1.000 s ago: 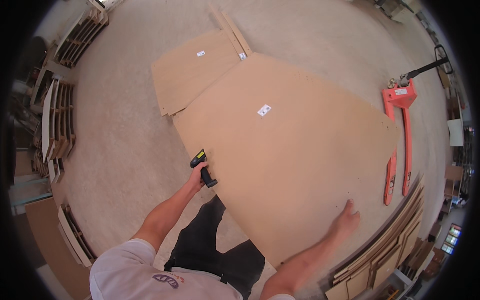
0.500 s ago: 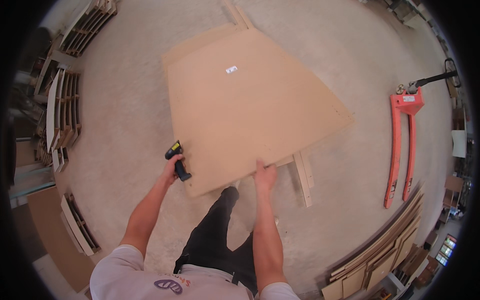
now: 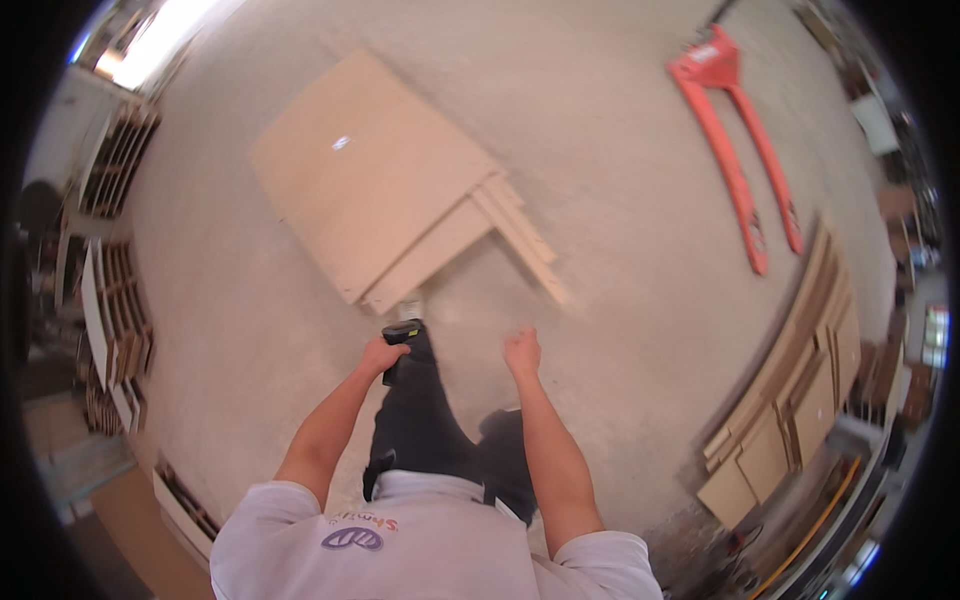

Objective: The person repeatedly picks up flat wooden panels from a stack, scans their labels with a handheld barcode scanner, and places them on a machine table. The person also uses a yellow air blow gun to clear dust from the table surface between panels.

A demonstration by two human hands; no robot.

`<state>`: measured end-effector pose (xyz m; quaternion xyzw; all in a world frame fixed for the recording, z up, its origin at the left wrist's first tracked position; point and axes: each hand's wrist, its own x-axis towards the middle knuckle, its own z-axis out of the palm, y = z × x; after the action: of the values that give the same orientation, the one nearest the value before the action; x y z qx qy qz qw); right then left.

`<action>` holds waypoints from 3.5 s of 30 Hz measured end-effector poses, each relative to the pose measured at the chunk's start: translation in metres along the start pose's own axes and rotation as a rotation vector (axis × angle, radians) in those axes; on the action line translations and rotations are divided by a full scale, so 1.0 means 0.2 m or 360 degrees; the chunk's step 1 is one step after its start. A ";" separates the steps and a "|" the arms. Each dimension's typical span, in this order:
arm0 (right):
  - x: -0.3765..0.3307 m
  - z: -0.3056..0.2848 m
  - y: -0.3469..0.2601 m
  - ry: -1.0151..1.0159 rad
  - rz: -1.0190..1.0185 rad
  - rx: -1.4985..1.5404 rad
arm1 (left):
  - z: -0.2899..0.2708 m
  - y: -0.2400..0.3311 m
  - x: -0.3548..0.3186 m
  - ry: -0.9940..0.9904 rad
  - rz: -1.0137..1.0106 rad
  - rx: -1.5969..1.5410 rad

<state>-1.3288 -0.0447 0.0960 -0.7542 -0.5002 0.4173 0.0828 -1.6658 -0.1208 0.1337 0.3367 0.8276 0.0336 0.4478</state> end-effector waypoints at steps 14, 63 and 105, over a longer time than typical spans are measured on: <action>-1.74 -1.99 2.45 0.1837 0.1037 0.1512 | 2.00 1.95 -1.34 -0.0756 0.1369 0.0864; -1.24 -5.07 5.82 0.0633 0.1087 0.0157 | 6.62 4.18 -2.67 -0.1352 0.0797 -0.0228; -5.28 -4.82 7.46 0.3001 0.2234 0.1559 | 7.61 3.54 -6.70 -0.2032 0.1485 0.0030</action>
<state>0.2200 -1.3572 0.4788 -0.7496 0.4629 -0.1840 0.4358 0.3689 -0.7377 0.4410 0.6069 0.1843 0.0113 0.7730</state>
